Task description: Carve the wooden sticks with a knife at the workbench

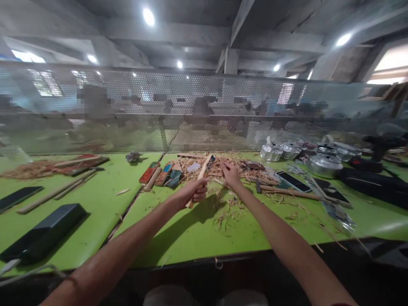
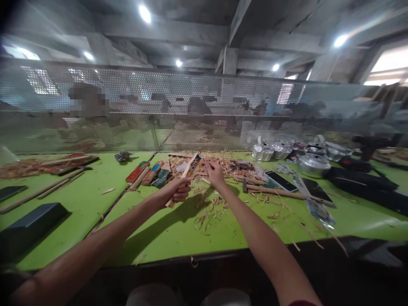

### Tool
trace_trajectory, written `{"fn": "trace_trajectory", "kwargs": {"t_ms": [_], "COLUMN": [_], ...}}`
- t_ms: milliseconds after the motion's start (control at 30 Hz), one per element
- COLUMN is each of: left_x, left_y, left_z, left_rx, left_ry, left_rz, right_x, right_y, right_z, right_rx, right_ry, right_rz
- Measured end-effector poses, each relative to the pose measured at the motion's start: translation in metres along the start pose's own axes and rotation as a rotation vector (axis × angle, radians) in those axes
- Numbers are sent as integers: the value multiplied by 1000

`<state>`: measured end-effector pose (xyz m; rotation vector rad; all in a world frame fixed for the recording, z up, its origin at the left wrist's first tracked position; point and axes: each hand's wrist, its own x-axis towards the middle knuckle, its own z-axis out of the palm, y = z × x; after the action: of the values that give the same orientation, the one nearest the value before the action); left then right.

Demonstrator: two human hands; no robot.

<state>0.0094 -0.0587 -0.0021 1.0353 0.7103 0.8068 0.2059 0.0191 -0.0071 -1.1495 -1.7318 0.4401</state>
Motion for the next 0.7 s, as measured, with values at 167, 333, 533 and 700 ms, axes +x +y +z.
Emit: {"fn": "trace_trajectory", "kwargs": {"t_ms": [167,333,533,700], "left_x": [12,5,-6,-3], "left_y": [-13,-20,-11,-9], "left_z": [-4,-1,5,2], "left_rx": [139,171,232,242], "left_ry": [157,201,110,65], "left_rz": [39,-4,-37,32], "right_x": [-9,-15,-4,13], "right_y": [6,4,11,20], "right_z": [-8,3,-12,-45], "right_rx": [-323,-496,-608,-627], "right_ry": [0,-49,-50,155], "right_rz": [-164,-226,-98,170]}}
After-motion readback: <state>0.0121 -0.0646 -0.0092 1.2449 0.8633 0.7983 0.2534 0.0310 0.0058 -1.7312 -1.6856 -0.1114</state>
